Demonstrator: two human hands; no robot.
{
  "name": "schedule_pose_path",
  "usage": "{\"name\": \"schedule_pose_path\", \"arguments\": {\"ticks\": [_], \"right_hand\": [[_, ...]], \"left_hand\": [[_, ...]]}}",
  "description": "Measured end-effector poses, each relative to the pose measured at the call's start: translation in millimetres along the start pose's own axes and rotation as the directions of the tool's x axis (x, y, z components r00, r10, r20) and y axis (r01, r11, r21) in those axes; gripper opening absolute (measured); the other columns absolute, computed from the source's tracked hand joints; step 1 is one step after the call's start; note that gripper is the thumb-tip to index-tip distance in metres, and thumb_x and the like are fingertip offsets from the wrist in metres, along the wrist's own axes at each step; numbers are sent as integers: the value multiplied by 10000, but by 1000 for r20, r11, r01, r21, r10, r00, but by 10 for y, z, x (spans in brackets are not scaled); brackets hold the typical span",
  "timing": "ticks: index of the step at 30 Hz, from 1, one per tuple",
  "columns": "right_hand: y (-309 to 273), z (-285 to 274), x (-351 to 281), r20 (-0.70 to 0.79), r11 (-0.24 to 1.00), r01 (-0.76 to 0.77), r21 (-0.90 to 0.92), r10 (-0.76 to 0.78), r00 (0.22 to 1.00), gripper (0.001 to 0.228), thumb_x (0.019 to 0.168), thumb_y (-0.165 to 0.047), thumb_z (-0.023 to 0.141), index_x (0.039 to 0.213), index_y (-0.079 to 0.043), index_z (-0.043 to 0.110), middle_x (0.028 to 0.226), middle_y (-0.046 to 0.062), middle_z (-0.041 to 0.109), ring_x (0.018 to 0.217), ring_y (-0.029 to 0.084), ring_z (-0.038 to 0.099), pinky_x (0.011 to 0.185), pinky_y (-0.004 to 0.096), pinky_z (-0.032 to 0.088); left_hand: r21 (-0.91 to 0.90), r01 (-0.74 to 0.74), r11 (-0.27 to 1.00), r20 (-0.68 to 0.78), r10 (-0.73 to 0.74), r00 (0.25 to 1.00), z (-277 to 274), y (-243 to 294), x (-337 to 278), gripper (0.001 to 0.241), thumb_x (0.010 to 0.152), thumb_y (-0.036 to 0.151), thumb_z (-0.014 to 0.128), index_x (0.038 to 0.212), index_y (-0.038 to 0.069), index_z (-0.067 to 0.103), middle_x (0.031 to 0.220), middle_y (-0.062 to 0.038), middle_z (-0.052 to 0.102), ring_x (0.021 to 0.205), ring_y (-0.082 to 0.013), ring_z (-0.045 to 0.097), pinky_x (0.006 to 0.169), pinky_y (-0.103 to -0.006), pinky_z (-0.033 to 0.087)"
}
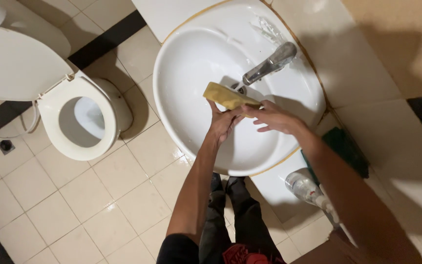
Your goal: The person wets a yellow sponge under running water at a sink, then wipes the underside of the toilet seat and the top of the toilet tank. The person repeats rinsing the sponge and wiping the toilet seat and tank multiple times.
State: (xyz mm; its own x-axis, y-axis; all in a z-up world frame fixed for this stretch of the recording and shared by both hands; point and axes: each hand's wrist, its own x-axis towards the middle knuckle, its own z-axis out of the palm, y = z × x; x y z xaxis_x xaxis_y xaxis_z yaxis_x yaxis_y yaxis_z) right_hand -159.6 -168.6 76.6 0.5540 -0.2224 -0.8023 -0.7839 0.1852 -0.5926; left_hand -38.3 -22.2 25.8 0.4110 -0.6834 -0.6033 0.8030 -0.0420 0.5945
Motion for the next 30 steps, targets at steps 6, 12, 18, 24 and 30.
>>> {"name": "schedule_pose_path", "arguments": {"ticks": [6, 12, 18, 24, 30], "right_hand": [[-141, 337, 322, -70, 948, 169, 269, -156, 985, 809, 771, -485, 798, 1381, -8, 567, 1334, 158, 638, 1208, 242, 603, 960, 418, 515], [-110, 587, 703, -229, 779, 419, 467, -351, 908, 612, 815, -200, 866, 1310, 59, 619, 1247, 205, 679, 1061, 217, 677, 912, 354, 573], [36, 506, 904, -494, 899, 372, 233, -221, 841, 765, 868, -106, 800, 1465, 4, 335, 1328, 165, 602, 1170, 221, 643, 1005, 317, 557], [-1, 573, 1021, -493, 861, 489, 139, -368, 788, 814, 901, -28, 710, 1557, -70, 231, 1483, 154, 464, 1332, 256, 522, 1091, 354, 489], [199, 605, 1113, -438, 861, 496, 109, -406, 802, 849, 923, -18, 688, 1598, -68, 176, 1516, 174, 455, 1383, 268, 487, 1130, 364, 447]], "left_hand": [[68, -137, 988, -66, 141, 988, -165, 56, 83, 1233, 832, -13, 753, 1561, 432, -135, 1333, -309, 592, 1104, -305, 662, 892, -413, 588], [241, -181, 953, -129, 216, 968, -331, 81, 197, 1088, 760, 3, 828, 1485, 225, 47, 1324, -238, 540, 1149, -314, 626, 888, -398, 621], [246, -164, 955, -93, 192, 977, -952, 80, 575, 859, 783, 73, 768, 1462, -62, 260, 1167, -263, 517, 983, -385, 525, 773, -437, 521], [561, -68, 825, -90, 142, 986, -636, 476, 373, 849, 731, 101, 809, 1411, -15, 314, 1174, -172, 603, 1018, -226, 651, 874, -345, 600], [546, -124, 828, -44, 177, 983, -636, 325, 422, 713, 764, 54, 713, 1418, 27, 430, 1177, -121, 630, 1024, -215, 634, 857, -345, 562]]}}
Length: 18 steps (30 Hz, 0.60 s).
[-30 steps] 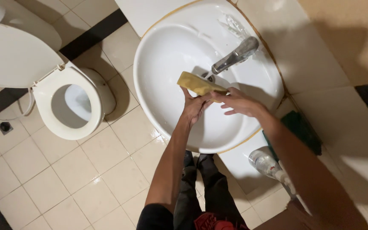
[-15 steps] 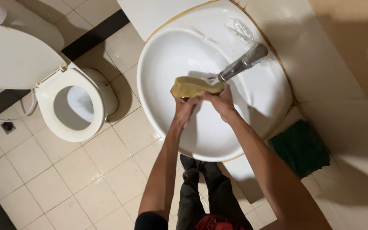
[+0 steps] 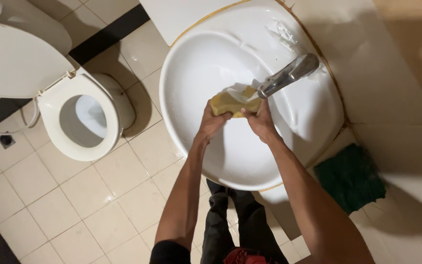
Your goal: The person wets a yellow sponge under running water at a sink, then wipes the underside of the toilet seat and the top of the toilet tank. The person repeats rinsing the sponge and wiping the toilet seat and tank multiple times.
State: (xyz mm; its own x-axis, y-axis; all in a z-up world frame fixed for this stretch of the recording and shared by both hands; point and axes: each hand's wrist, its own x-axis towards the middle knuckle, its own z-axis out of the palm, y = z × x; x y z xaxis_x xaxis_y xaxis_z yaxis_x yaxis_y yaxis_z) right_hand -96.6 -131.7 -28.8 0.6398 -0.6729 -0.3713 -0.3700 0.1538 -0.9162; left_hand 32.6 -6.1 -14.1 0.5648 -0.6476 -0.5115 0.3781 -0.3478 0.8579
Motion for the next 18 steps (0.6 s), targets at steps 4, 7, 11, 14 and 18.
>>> {"name": "schedule_pose_path", "arguments": {"ticks": [4, 7, 11, 14, 18], "right_hand": [[9, 54, -7, -15, 997, 4, -77, -5, 1000, 890, 929, -37, 695, 1603, -71, 115, 1519, 186, 404, 1375, 268, 450, 1132, 365, 427], [-32, 60, -4, 32, 998, 46, -41, -44, 999, 828, 947, -67, 701, 1581, -63, 168, 1475, 178, 469, 1336, 256, 496, 1113, 368, 455], [-30, 51, 32, 56, 991, 100, -93, -95, 994, 643, 958, -60, 671, 1514, -63, 350, 1380, 155, 560, 1257, 246, 552, 1046, 380, 489], [0, 36, 35, 18, 981, 139, -132, -138, 990, 578, 960, -35, 662, 1478, -48, 406, 1322, 151, 605, 1203, 247, 591, 1009, 381, 507], [169, -7, 82, -54, 949, 229, -217, -246, 968, 613, 831, 123, 542, 1425, -8, 477, 1228, 177, 666, 1136, 264, 654, 966, 387, 543]], "left_hand": [[39, -61, 997, -7, 62, 998, 78, -173, 189, 630, 799, 12, 669, 1397, 17, 470, 1185, -124, 634, 1054, -220, 633, 881, -344, 554], [-41, -100, 994, 23, 101, 995, 153, -264, 272, 595, 801, -48, 623, 1370, 19, 463, 1209, -108, 622, 1111, -212, 617, 925, -338, 545], [-25, -164, 986, 68, 165, 984, 244, -479, 435, 500, 852, -79, 577, 1340, 4, 504, 1212, -120, 634, 1136, -225, 609, 981, -343, 522], [-51, -192, 980, 84, 196, 977, 319, -476, 472, 495, 843, -103, 535, 1329, -4, 529, 1224, -131, 649, 1139, -225, 613, 997, -342, 513], [-49, -139, 989, 113, 144, 983, 426, -289, 491, 607, 752, -138, 481, 1340, 4, 521, 1207, -141, 668, 1110, -227, 649, 977, -338, 535]]}}
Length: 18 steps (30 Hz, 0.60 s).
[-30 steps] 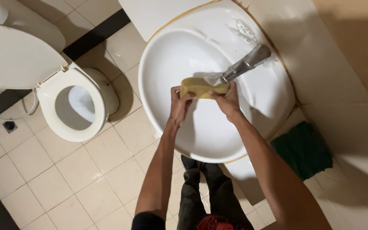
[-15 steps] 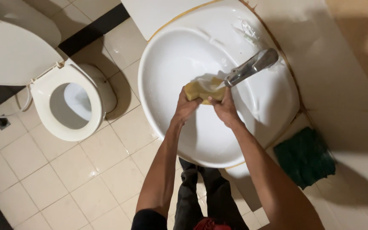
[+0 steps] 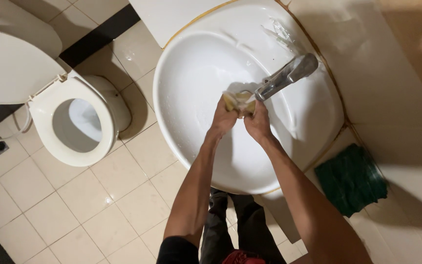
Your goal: The person wets a yellow sponge under running water at a sink, then wipes the underside of the toilet seat and the top of the toilet tank. The person repeats rinsing the sponge and wiping the toilet seat and tank multiple times.
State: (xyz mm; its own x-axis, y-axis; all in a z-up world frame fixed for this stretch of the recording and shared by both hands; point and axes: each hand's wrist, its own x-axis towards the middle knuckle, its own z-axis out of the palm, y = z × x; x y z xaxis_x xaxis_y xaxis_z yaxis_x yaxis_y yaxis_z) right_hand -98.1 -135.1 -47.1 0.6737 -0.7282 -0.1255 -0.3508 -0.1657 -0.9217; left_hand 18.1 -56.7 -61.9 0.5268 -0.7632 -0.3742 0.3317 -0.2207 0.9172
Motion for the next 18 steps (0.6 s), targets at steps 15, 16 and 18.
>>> {"name": "schedule_pose_path", "arguments": {"ticks": [15, 16, 18], "right_hand": [[-400, -201, -34, -183, 951, -301, -68, 284, 941, 377, 904, -2, 619, 1277, -50, 647, 1060, 179, 736, 978, 281, 723, 844, 382, 558], [-364, -215, -39, -186, 951, -302, -68, 286, 940, 377, 904, -2, 619, 1277, -50, 647, 1060, 179, 736, 978, 281, 723, 844, 382, 558], [-299, -233, -60, -222, 982, -189, -24, 180, 958, 398, 902, -7, 629, 1299, -34, 635, 1093, 163, 739, 996, 269, 720, 867, 371, 556]], "left_hand": [[337, 33, 941, -60, -14, 998, 360, 223, 116, 398, 806, 48, 723, 1194, 32, 636, 1034, -115, 735, 936, -227, 704, 815, -348, 567], [337, 33, 941, -56, -15, 998, 381, 233, 127, 398, 806, 48, 723, 1194, 32, 636, 1034, -115, 735, 936, -227, 704, 815, -348, 567], [414, 52, 909, -19, -48, 999, 412, 253, 135, 295, 823, 63, 718, 1105, 12, 648, 971, -136, 735, 868, -241, 727, 773, -359, 588]]}}
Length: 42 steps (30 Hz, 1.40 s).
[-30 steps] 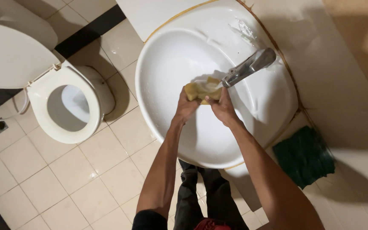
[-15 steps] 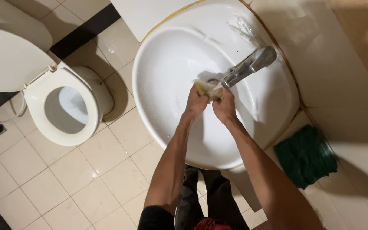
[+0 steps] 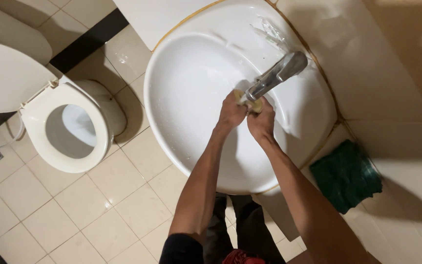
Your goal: The person wets a yellow sponge under running water at a sink, then wipes the underside of the toilet seat and the top of the toilet tank. The person repeats rinsing the sponge and wiping the toilet seat and tank multiple times.
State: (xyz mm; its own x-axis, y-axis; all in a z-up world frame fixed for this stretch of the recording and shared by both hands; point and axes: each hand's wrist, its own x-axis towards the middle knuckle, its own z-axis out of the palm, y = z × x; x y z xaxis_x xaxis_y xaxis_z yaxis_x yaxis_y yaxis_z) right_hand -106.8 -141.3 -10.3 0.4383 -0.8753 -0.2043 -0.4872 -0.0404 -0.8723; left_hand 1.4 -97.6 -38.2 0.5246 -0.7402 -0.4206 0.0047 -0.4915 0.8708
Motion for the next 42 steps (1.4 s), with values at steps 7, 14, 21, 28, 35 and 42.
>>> {"name": "schedule_pose_path", "arguments": {"ticks": [7, 14, 21, 28, 35, 42], "right_hand": [[-51, -23, -8, 3, 994, -100, -50, 100, 995, 355, 922, -27, 677, 1273, -11, 624, 1114, 150, 740, 1031, 254, 718, 914, 367, 556], [56, 56, 55, 185, 998, 2, 56, -13, 983, 677, 890, 38, 684, 1486, -43, 374, 1402, 156, 549, 1287, 281, 562, 1081, 376, 457], [40, 230, 144, 291, 997, -66, 38, 53, 955, 697, 913, -32, 695, 1519, -67, 352, 1396, 147, 537, 1288, 241, 548, 1096, 365, 454], [-27, 429, 230, 428, 963, -218, 159, 131, 894, 582, 939, -178, 694, 1428, -46, 407, 1374, 150, 536, 1289, 247, 517, 1093, 390, 420], [591, 722, 451, 326, 786, -450, 424, 331, 885, 648, 1089, -496, 289, 1539, -41, 387, 1502, 143, 514, 1342, 213, 518, 1135, 368, 394], [777, 623, 414, 222, 832, -503, 232, 459, 861, 548, 1064, -355, 307, 1499, -54, 455, 1430, 142, 578, 1283, 227, 584, 1067, 373, 475]], "left_hand": [[61, -64, 996, -65, 68, 996, 15, -5, -61, 238, 836, 48, 728, 1071, 25, 698, 946, -154, 723, 836, -268, 714, 753, -388, 571], [-60, -259, 964, -242, 237, 941, -140, -306, -225, 317, 759, -38, 698, 1060, 26, 627, 972, -116, 675, 908, -268, 609, 782, -386, 537], [-508, -73, 858, -225, -50, 973, -442, -337, -438, 408, 706, -67, 582, 1095, 50, 543, 944, -74, 609, 838, -163, 586, 672, -328, 528], [-879, 88, 469, -139, -428, 893, -864, 134, -735, 556, 705, -99, 607, 1142, 164, 385, 941, -64, 592, 864, -232, 674, 744, -340, 649], [-844, -1, 536, -185, -291, 938, -833, -146, -661, 497, 724, -90, 593, 1169, 112, 503, 878, -55, 594, 676, -145, 572, 531, -267, 491], [-815, 11, 580, -147, -224, 963, -618, -395, -436, 522, 720, -108, 592, 1225, 24, 561, 808, -46, 555, 596, -121, 484, 459, -237, 424]]}}
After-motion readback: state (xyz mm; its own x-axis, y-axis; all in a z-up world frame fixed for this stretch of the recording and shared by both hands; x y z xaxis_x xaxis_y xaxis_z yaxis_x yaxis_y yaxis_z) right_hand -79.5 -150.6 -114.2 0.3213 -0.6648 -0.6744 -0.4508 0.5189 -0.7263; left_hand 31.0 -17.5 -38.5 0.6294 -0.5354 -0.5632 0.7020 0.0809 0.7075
